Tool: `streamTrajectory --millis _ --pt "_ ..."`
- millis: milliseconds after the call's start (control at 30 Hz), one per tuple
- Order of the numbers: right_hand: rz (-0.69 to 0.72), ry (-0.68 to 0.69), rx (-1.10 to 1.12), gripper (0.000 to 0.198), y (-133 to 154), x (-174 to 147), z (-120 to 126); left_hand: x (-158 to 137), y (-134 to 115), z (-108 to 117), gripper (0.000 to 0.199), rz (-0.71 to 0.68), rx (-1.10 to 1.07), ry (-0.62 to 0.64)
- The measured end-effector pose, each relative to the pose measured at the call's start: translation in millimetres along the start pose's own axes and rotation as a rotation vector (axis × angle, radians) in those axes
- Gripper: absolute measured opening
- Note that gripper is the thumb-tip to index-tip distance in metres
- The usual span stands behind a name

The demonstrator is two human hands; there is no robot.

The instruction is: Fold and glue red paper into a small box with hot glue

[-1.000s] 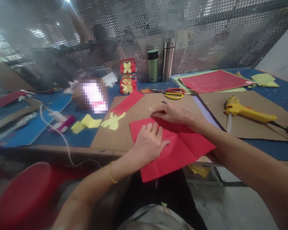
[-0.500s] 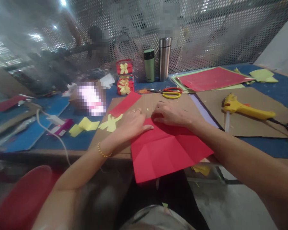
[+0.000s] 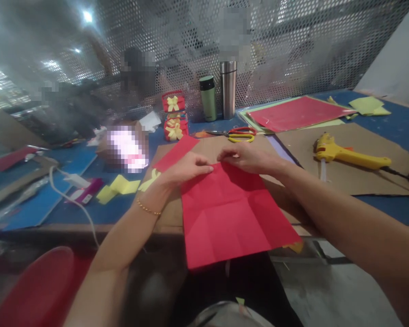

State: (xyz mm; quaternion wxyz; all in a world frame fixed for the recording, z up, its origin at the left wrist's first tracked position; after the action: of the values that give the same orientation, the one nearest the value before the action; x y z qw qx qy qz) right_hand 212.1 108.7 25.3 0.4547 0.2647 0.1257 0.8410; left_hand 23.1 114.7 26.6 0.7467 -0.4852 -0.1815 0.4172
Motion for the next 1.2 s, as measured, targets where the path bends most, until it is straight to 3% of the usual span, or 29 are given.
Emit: streamTrajectory --millis 100,167,400,733,1200 --pt "0.017 -0.219 -0.064 0.020 7.1 -2.1 14.3 -5.7 -0.5 0.8 0.025 -0.040 0.002 -0.043" --pt "0.023 -0.265 -0.080 0.017 14.5 -4.5 19.0 -7.9 -2.0 0.8 0.025 -0.044 -0.018 -0.073" --pt "-0.050 -0.008 -0.098 0.018 23.8 -9.3 -6.9 -8.3 -2.8 -3.8 0.022 -0.035 -0.021 -0.081" --pt "-0.133 -0.014 -0.128 0.019 29.8 -11.5 -10.7 -12.6 -4.8 -10.0 0.024 0.002 -0.021 -0.060" --pt "-0.077 0.018 -0.124 0.013 30.9 -13.5 -14.1 -12.1 -1.0 -11.6 0.034 -0.058 0.053 -0.075"
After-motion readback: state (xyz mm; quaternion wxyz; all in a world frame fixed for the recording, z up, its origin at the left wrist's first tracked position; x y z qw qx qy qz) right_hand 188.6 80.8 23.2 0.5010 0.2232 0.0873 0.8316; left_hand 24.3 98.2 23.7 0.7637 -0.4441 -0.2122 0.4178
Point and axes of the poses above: each hand's wrist, its own x-axis towards the middle knuckle, its own z-axis out of the back of the hand, y = z × x, the point moved 4 cm from there along x, towards the middle knuckle, and after that the axes turned 6 degrees about -x, right-handed, at the moved point
